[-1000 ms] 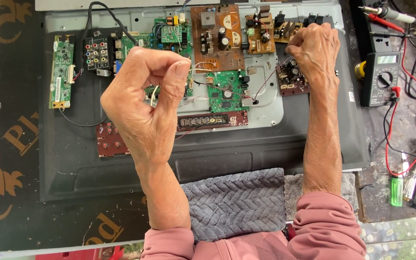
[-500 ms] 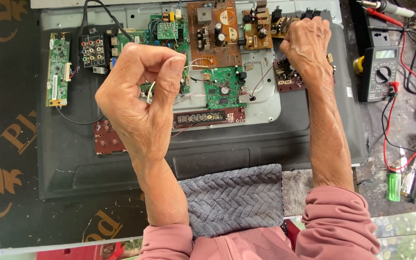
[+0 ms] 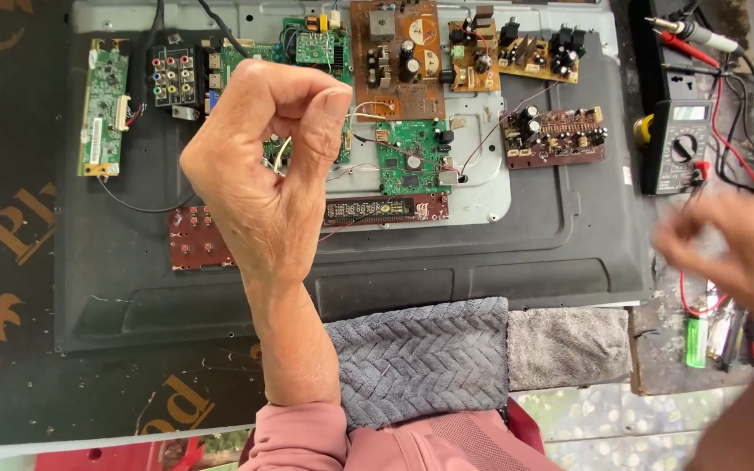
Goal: Repositioning internal components and wires of a television during repair.
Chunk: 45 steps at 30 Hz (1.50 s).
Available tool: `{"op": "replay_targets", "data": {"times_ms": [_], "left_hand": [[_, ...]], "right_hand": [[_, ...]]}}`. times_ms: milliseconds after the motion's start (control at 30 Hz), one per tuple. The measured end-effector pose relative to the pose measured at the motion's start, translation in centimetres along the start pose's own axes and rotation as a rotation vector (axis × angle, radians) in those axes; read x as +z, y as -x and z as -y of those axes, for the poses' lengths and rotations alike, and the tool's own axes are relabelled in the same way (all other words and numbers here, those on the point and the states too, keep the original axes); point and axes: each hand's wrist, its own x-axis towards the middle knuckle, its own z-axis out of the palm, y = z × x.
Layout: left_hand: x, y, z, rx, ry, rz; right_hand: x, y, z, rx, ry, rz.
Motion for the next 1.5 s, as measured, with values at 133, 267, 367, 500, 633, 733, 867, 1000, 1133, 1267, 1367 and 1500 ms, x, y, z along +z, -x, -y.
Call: {"op": "replay_targets", "data": {"times_ms": [133,267,367,500,633,733,867,1000,1133,1267,1367,1500], "left_hand": [[0.1,0.2,0.2,0.007,0.006,0.008],[0.3,0.2,-0.5,0.03,0.012,0.016],[0.6,0.5,-0.8,0.059,0.018,0.032],[0.3,0.4,-1.3,0.06,-0.001,0.013],[0.5,0.3,-1.5,0.043,0.018,0.013],[0.7,0.4,-1.3,0.031,0.003,0.025],[0.6,0.4,-1.0,0.016,-0.012,0.014],[0.6,0.4,-0.9,0.004,-0.023,0.017],[0.6,0.3,-1.0,-0.001,-0.019,0.018],[0.7,0.3,-0.9,-0.012,-0.016,0.015],[0.7,0.3,-0.8,0.003,-0.025,0.022],[0.9,0.3,-0.9,-0.014,-0.013,0.027]], "right_hand": [[5.7,15.0,-12.2,0.243,-0.148,0.084],[9.7,19.3,-18.5,0.526,-0.271,-0.124],[7.0,9.8,-9.5,0.421,-0.357,-0.322],[1.3,-2.4,1.9,0.052,-0.113,-0.399],[1.2,-14.1,3.4,-0.164,-0.128,-0.436],[2.0,-20.8,3.6,-0.229,-0.076,-0.416],[2.1,-25.9,4.3,-0.153,0.095,-0.186],[1.6,-28.0,4.9,0.077,0.054,0.104],[1.1,-28.4,4.2,0.09,0.077,0.2],[-0.1,-27.1,5.0,0.081,0.076,0.19],[0.6,-26.9,4.1,0.032,0.087,0.171],[1.8,-26.8,2.2,-0.087,0.12,0.112]]}}
